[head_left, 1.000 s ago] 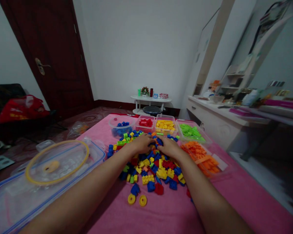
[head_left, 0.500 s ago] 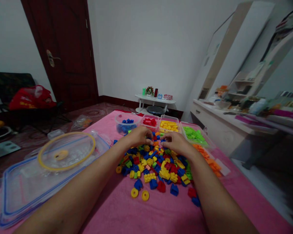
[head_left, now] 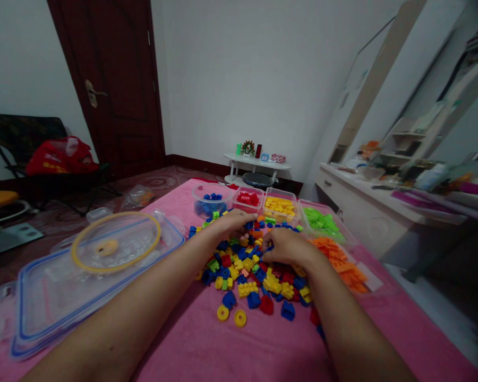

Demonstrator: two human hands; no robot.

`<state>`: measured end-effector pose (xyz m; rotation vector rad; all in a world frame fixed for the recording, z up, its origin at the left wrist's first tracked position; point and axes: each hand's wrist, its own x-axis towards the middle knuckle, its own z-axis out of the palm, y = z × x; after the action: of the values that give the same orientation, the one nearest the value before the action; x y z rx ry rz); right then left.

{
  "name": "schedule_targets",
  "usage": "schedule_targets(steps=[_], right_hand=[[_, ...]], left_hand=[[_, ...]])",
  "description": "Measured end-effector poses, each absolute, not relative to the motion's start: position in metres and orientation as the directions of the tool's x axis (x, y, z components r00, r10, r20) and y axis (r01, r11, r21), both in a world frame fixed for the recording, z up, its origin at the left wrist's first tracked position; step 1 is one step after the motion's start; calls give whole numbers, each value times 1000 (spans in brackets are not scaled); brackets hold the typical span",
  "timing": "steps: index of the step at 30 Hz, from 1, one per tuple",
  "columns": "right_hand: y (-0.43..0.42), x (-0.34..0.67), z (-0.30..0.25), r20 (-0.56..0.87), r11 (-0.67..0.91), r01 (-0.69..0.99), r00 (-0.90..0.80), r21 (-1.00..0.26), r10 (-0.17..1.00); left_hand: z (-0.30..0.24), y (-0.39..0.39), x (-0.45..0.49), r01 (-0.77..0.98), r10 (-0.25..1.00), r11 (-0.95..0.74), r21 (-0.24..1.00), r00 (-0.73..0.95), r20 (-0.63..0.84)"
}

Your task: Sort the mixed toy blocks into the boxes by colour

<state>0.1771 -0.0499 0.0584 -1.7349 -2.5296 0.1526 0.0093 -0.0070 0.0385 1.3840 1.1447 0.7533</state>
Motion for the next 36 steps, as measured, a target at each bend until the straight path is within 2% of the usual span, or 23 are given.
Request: schedule_targets(steps=[3,6,10,15,18,23,27,31,34,36], right_hand=[[-43,184,66,197,314,928,-275,-202,941],[-41,184,74,349,357,892,-252,-277,902],[-44,174,77,426,437,820,-268,-371,864],[-44,170,76,547,477,726,-166,-496,820],[-41,171,74,568,509,636,-131,-581,812],[-40,168,72,489,505,495,-173,-707,855],[-41,169,75,535,512,521,-119,-683,836],[-41,175,77,582,508,556,-53,-657,811],[-40,177,77,594,507,564,-35,-652,804],[-40,177,76,601,509,568,-32,-646,798]], left_hand=[[38,-9,14,94,905,180,979,374,-202],[41,-12,17,25,857,279,960,444,-261],[44,-15,20,-79,772,421,904,554,-311],[43,-14,19,-117,683,506,854,659,-315],[42,-13,18,-168,657,543,823,696,-291],[41,-9,17,-294,630,609,737,744,-224],[37,-4,14,-356,677,620,699,693,-247],[40,3,12,-371,753,555,744,605,-260],[53,19,9,-381,861,412,828,461,-217],[64,37,3,-315,950,239,918,273,-154]])
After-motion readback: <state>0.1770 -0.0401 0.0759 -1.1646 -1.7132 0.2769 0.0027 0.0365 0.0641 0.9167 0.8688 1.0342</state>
